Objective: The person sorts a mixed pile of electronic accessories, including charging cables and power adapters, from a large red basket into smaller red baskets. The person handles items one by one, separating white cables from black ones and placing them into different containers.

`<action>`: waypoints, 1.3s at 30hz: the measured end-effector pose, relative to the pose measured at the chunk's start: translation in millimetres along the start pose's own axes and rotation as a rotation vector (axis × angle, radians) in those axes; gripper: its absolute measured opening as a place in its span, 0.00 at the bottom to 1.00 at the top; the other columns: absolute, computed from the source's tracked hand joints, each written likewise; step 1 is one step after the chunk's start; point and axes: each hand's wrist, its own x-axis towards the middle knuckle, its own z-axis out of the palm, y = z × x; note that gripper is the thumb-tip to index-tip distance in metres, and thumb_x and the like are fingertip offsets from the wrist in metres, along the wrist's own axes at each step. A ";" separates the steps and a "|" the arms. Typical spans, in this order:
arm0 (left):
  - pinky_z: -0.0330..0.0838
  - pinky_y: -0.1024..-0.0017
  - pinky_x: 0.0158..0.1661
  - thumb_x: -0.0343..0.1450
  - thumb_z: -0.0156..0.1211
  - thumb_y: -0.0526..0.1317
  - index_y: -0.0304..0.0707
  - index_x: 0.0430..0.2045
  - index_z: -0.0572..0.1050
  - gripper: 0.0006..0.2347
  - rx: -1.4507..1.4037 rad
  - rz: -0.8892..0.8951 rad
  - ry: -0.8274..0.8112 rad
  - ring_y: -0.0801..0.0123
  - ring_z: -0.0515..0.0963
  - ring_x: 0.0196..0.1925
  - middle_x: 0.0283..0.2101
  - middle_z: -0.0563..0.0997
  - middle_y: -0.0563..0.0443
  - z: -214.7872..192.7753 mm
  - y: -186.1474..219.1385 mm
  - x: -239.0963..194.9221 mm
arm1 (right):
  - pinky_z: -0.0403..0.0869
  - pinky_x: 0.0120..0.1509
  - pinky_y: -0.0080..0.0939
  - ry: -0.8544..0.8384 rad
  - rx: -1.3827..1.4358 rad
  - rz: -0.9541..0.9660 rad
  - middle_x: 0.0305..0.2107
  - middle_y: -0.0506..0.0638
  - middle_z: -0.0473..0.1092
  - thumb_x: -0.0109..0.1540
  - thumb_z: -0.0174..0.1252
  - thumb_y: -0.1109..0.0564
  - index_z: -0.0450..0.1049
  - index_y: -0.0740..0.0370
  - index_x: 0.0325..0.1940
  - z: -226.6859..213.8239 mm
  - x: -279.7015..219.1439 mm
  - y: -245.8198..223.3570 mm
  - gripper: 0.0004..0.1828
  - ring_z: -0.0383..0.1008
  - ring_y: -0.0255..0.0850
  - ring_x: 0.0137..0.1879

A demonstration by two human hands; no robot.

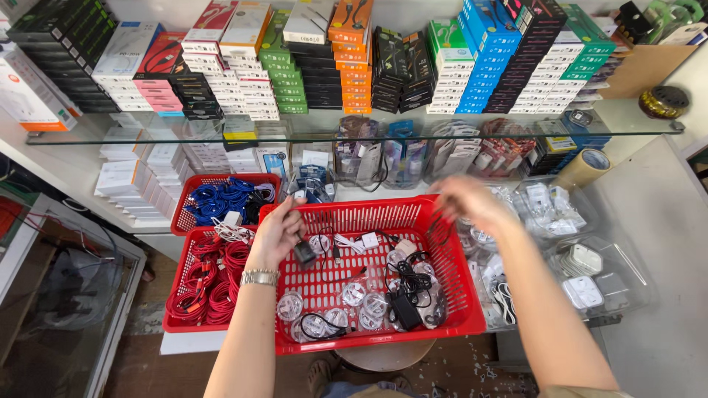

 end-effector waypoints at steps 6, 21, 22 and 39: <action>0.62 0.77 0.31 0.79 0.50 0.46 0.33 0.41 0.78 0.14 0.034 -0.068 -0.144 0.81 0.54 0.17 0.14 0.53 0.67 49.4 22.3 7.5 | 0.76 0.58 0.50 -0.128 -1.024 -0.085 0.50 0.58 0.76 0.65 0.59 0.49 0.71 0.59 0.64 92.6 -5.2 1.6 0.24 0.77 0.50 0.55; 0.66 0.75 0.34 0.79 0.53 0.46 0.31 0.37 0.77 0.14 0.468 -0.088 -0.276 0.79 0.60 0.20 0.18 0.63 0.64 54.4 29.3 -11.5 | 0.55 0.32 0.31 -0.384 0.095 -0.233 0.20 0.36 0.53 0.70 0.56 0.48 0.76 0.65 0.43 129.1 19.9 -35.8 0.16 0.51 0.29 0.27; 0.70 0.73 0.38 0.79 0.54 0.45 0.30 0.37 0.77 0.13 0.529 -0.109 -0.310 0.79 0.65 0.24 0.21 0.67 0.63 50.9 18.4 -13.0 | 0.53 0.31 0.31 -0.368 0.111 -0.241 0.20 0.36 0.52 0.70 0.55 0.48 0.76 0.65 0.43 123.2 21.9 -44.5 0.17 0.49 0.29 0.26; 0.77 0.65 0.49 0.79 0.42 0.46 0.31 0.57 0.72 0.19 0.065 0.038 -0.069 0.63 0.82 0.48 0.50 0.83 0.40 70.8 -28.2 13.8 | 0.73 0.48 0.53 -0.143 -0.678 -0.519 0.36 0.61 0.76 0.66 0.54 0.50 0.72 0.62 0.51 188.8 -3.1 -8.2 0.15 0.77 0.57 0.46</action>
